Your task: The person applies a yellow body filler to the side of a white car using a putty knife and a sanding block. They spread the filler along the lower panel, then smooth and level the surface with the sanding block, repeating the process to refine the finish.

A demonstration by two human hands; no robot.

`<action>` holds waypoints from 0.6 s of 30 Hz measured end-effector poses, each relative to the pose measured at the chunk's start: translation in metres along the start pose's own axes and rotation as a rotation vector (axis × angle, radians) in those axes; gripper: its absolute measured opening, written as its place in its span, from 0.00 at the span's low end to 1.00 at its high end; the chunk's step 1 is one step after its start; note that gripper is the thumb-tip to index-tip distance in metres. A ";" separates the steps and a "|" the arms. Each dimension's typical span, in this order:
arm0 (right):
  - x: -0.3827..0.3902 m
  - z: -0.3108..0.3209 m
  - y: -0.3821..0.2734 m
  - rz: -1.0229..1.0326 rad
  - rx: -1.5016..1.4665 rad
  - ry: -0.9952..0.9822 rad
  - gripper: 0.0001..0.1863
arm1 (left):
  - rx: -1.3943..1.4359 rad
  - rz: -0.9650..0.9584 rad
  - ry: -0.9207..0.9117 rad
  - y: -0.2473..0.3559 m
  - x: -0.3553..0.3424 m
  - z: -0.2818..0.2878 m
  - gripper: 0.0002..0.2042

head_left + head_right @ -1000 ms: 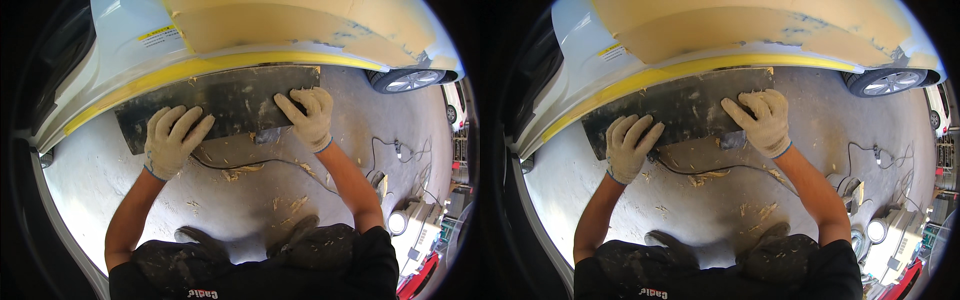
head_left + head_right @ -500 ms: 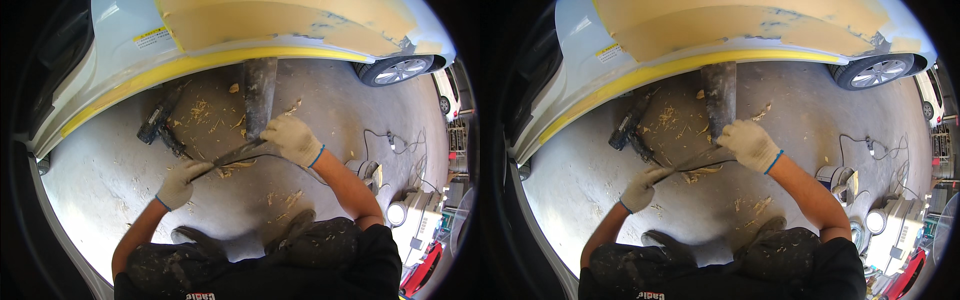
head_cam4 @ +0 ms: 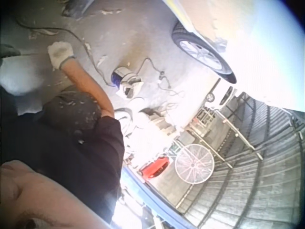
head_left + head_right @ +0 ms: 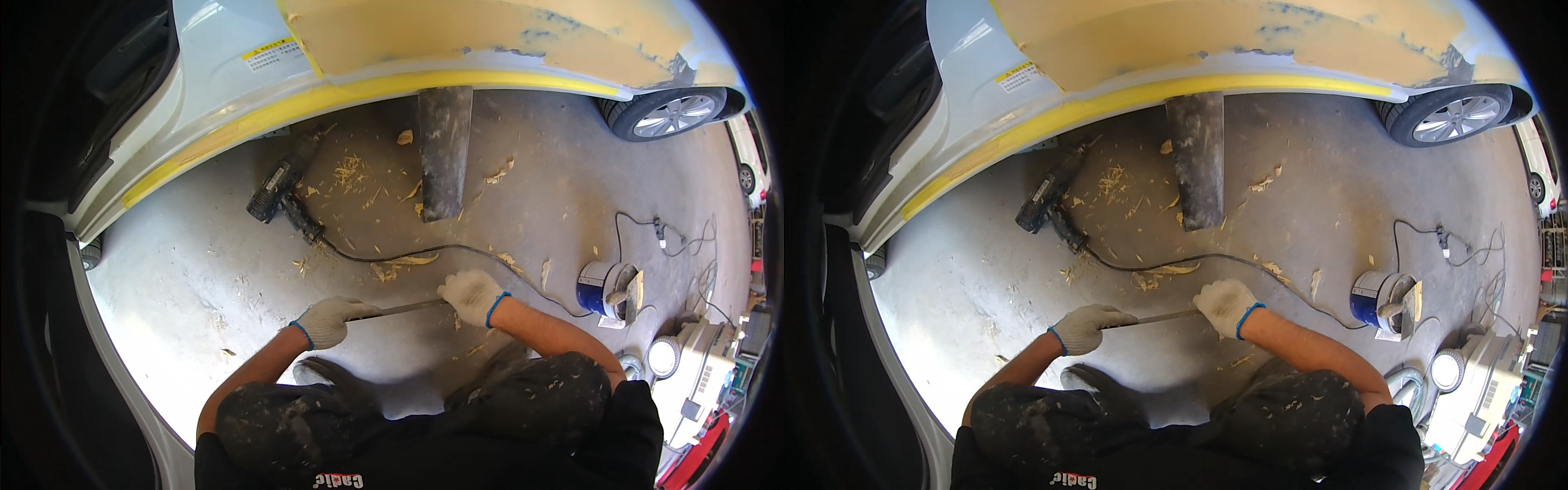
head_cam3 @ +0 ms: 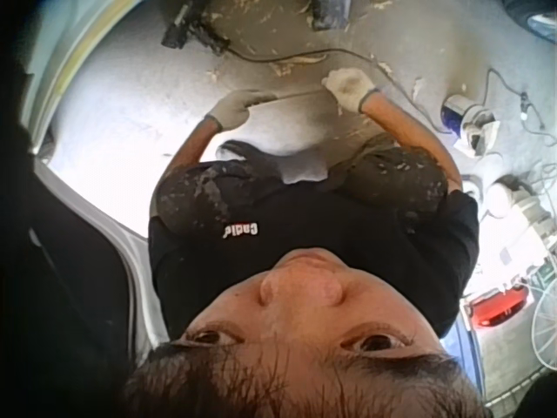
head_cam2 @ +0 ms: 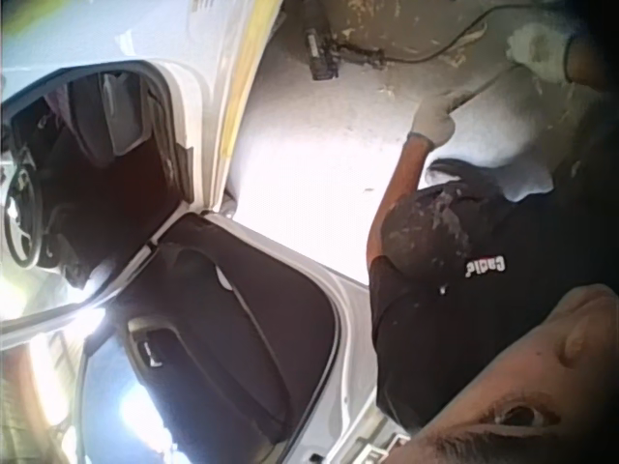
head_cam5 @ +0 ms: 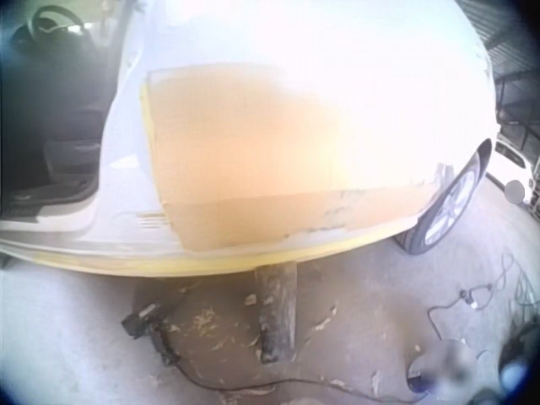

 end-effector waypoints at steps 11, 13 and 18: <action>0.007 -0.030 -0.017 0.012 0.004 -0.161 0.11 | -0.051 -0.003 -0.062 -0.012 0.000 -0.019 0.38; 0.008 -0.030 -0.019 0.011 0.004 -0.161 0.11 | -0.057 -0.011 -0.063 -0.010 -0.001 -0.018 0.38; 0.007 -0.031 -0.019 -0.002 0.002 -0.145 0.11 | -0.082 -0.025 -0.058 -0.015 -0.001 -0.018 0.38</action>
Point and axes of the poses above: each hand's wrist, its own x-axis away from the middle knuckle, its own z-axis out of the back of the hand, y = z × x, the point moved 10 cm from there along -x, towards the middle knuckle, and after that the axes turned 13 degrees about -z, right-handed, at the moved point
